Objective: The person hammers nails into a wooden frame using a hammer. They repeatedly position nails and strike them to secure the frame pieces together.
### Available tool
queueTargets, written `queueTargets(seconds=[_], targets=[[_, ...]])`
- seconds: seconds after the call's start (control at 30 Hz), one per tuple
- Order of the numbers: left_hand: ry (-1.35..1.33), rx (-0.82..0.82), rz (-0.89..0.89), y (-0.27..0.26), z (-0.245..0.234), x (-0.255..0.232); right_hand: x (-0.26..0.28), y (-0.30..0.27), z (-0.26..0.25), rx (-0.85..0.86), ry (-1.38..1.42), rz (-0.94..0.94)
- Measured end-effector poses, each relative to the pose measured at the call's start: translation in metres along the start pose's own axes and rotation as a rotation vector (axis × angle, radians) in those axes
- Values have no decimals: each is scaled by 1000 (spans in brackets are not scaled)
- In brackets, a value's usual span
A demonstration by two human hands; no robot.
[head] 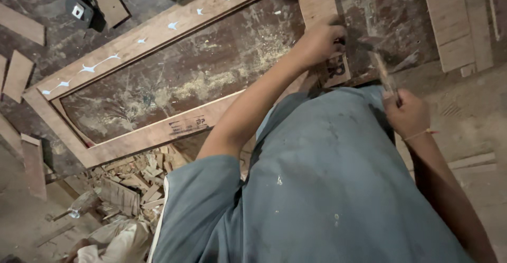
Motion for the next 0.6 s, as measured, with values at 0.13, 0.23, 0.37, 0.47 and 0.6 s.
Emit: queueTargets(seconds=[0.13,0.23,0.37,0.47,0.6], targets=[[63,110,-25,2,4,5,4,-2,11,-3,-145,-31],[79,131,-34,1,7,9,10,-2,9,39,-203,-7],[183,192,-82,7,9,20,27,-6,2,15,-195,-2],[137,179,4,9,10,22,35,1,1,34,-268,-18],[131,118,22,6,11,19,34,1,3,13,-294,-35]])
Point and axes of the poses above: each hand's wrist, its own y-axis towards the middle knuckle, its own z-axis out of the palm, x = y × z, the point moved 3 cm from there along y, towards the middle knuckle, and after that the axes turned 10 degrees about -y, right-handed, at the moved point
